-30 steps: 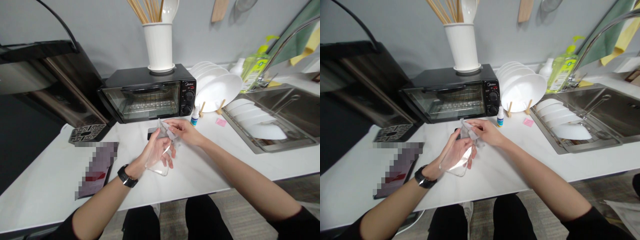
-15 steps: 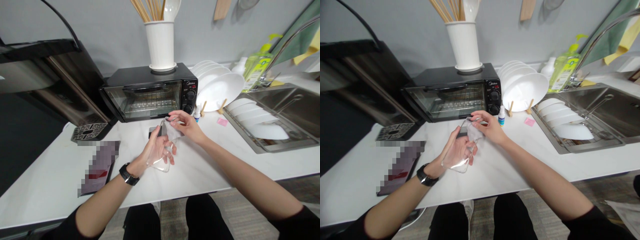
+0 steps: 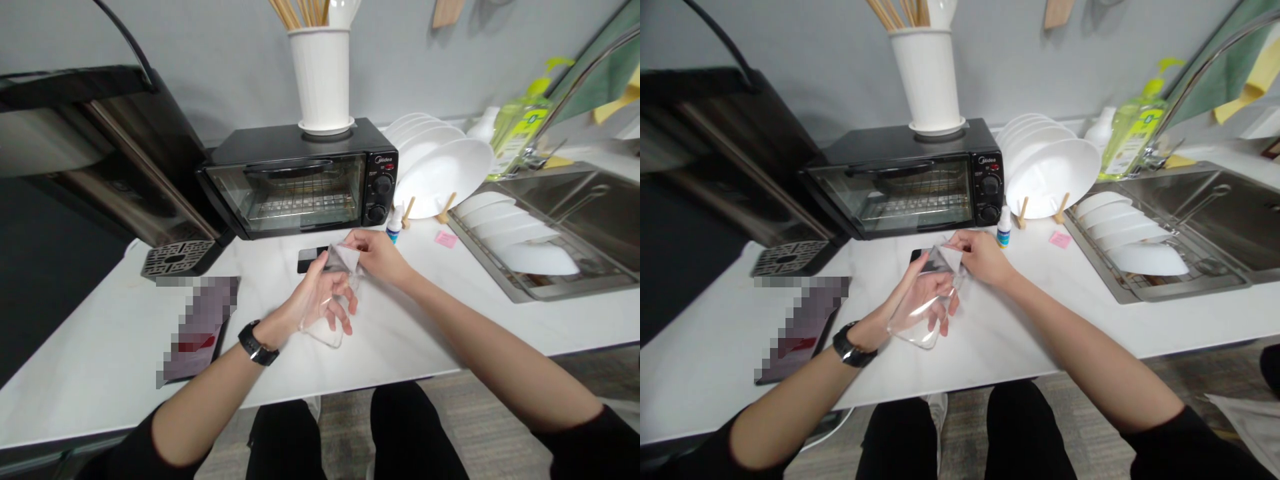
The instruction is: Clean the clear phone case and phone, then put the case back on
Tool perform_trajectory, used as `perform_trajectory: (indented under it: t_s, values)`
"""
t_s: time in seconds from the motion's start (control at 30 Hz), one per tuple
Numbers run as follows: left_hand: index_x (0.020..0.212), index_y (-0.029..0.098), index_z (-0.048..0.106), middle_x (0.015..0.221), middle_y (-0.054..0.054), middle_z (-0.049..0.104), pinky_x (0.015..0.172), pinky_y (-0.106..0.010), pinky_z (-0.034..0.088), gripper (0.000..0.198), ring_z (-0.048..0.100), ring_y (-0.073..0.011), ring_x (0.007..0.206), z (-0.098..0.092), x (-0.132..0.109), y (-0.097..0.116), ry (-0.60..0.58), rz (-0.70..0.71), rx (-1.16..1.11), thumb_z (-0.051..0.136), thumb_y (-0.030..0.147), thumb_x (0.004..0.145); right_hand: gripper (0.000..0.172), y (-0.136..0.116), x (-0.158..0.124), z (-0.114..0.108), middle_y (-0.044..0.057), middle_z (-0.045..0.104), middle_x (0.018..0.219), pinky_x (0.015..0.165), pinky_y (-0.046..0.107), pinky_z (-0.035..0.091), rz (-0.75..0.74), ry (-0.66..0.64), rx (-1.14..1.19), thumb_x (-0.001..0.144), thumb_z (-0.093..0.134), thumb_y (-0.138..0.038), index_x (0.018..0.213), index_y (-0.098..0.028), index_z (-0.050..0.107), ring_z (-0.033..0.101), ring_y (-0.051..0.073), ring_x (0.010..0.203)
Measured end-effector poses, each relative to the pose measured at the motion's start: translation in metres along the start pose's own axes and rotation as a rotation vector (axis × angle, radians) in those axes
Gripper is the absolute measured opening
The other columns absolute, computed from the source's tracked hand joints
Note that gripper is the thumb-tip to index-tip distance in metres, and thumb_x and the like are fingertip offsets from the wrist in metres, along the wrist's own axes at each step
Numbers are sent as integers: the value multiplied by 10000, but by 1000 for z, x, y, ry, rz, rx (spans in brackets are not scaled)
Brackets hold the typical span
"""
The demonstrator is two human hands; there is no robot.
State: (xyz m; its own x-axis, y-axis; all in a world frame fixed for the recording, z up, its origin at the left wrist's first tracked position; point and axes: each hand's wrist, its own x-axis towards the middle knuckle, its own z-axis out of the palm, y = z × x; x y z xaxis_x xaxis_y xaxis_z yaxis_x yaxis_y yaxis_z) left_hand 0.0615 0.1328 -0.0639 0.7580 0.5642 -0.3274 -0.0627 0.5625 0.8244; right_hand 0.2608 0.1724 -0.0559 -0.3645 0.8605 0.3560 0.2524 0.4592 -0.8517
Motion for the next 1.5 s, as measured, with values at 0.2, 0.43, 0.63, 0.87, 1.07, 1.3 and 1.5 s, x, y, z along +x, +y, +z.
perform_trajectory:
  t_s: [0.2,0.43,0.63,0.87,1.07,1.3,1.5]
  values:
    - [778,221,387,764,-93,700,334,-238,410,719,747,-275,539,2,0,0,46,34,20,285,927,866,401,-3,1,-2,30,701,815,670,274,419,-73,-83,-57,1029,524,-519,921,-180,710,567,157,704]
    - [759,219,381,754,-81,688,305,-216,323,731,751,-275,544,9,-3,1,31,43,51,280,936,857,477,-2,-2,-4,0,557,583,628,308,332,-68,-13,-355,1044,543,-479,679,-190,642,447,143,569]
    - [766,222,385,772,-96,691,307,-217,350,725,748,-259,564,8,-2,1,36,39,30,316,939,852,330,-1,0,-4,59,748,901,691,294,401,-129,-58,-230,1052,527,-442,1048,-202,754,631,195,789]
    - [757,218,394,761,-98,700,305,-221,352,734,747,-266,545,4,0,-1,19,32,29,281,935,866,317,-4,0,-5,58,739,866,696,294,395,-116,-79,-261,1055,515,-395,995,-193,752,636,194,778]
    - [772,216,400,761,-102,715,310,-220,362,736,754,-281,543,2,-1,-1,0,19,22,278,936,865,421,-4,-1,-8,-19,569,639,620,291,324,-77,-49,-215,1015,598,-470,702,-191,620,452,131,611]
    - [806,213,427,762,-94,716,387,-257,449,733,744,-265,543,5,-1,2,103,160,26,293,931,876,453,-2,2,-3,-4,651,745,652,277,409,21,-18,150,951,655,-617,816,-186,690,548,141,688]
    - [1259,153,531,809,-70,748,522,-297,524,888,746,-248,569,11,-1,4,306,345,56,312,927,881,478,0,3,0,42,803,929,675,292,569,248,-167,660,782,874,-545,1075,-188,752,708,173,720]
